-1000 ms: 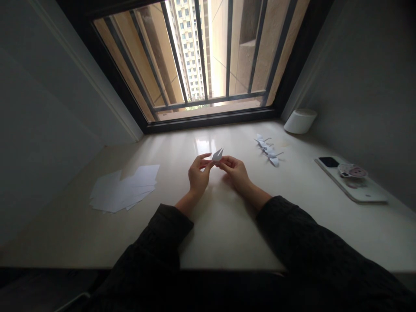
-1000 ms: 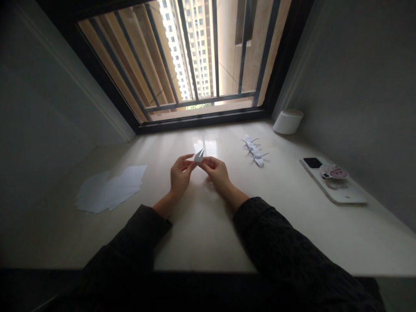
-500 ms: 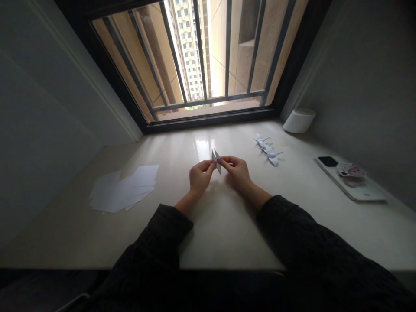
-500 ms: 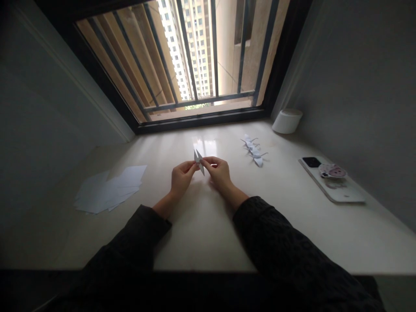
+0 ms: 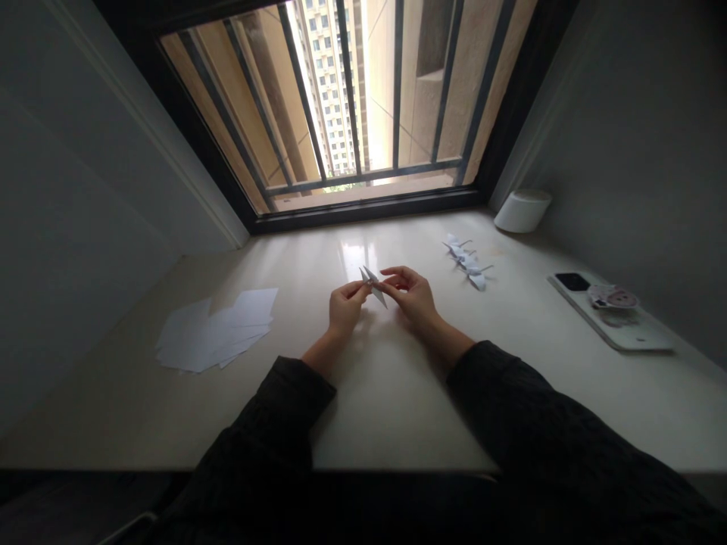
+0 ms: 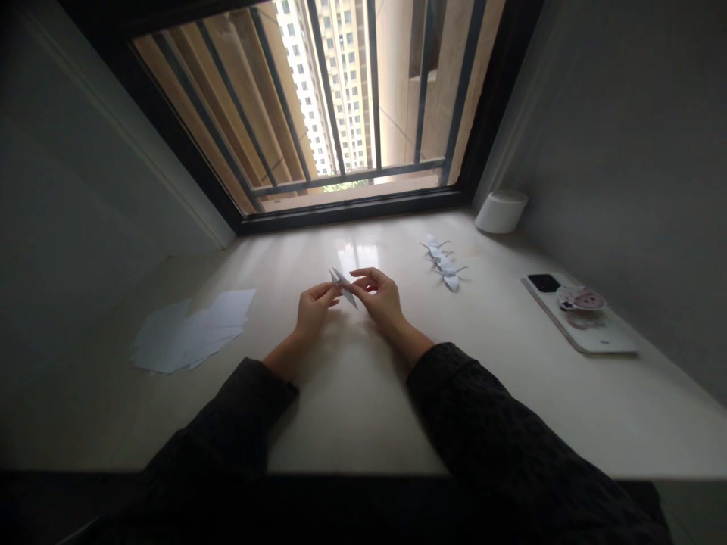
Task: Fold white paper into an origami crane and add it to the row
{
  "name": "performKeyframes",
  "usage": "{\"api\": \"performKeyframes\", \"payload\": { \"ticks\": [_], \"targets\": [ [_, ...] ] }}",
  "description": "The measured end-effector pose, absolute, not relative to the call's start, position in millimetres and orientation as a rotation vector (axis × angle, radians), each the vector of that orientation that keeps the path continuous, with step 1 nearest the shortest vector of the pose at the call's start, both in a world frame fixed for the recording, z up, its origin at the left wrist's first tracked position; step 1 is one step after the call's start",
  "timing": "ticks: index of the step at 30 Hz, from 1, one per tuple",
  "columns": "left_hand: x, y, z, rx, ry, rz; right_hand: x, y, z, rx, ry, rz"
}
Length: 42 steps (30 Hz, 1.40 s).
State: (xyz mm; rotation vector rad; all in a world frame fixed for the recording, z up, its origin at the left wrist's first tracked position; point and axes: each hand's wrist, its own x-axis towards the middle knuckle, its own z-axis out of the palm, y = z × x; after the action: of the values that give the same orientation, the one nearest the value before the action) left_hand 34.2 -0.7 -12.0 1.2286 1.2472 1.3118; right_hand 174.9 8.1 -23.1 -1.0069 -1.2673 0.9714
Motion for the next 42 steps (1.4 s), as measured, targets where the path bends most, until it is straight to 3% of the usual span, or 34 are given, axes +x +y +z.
{"api": "performKeyframes", "payload": {
  "ticks": [4,10,20,42],
  "targets": [
    [31.0,0.7,-11.7,1.279,1.255,1.271,175.1,8.4,-25.2,-0.964,-1.234,1.102],
    [26.9,4.0,-13.7,1.389,1.296,1.220,177.7,8.1,-24.6,-1.032,-1.324,1.008],
    [21.9,10.4,-12.5,1.136,1.187,1.233,177.3,13.7,-29.0,-0.813,-1.288,1.291],
    [24.3,8.4,-12.3,1.253,1.231,1.311,183.5,13.0,-23.1,-0.804,-1.435,1.320]
  ]
}}
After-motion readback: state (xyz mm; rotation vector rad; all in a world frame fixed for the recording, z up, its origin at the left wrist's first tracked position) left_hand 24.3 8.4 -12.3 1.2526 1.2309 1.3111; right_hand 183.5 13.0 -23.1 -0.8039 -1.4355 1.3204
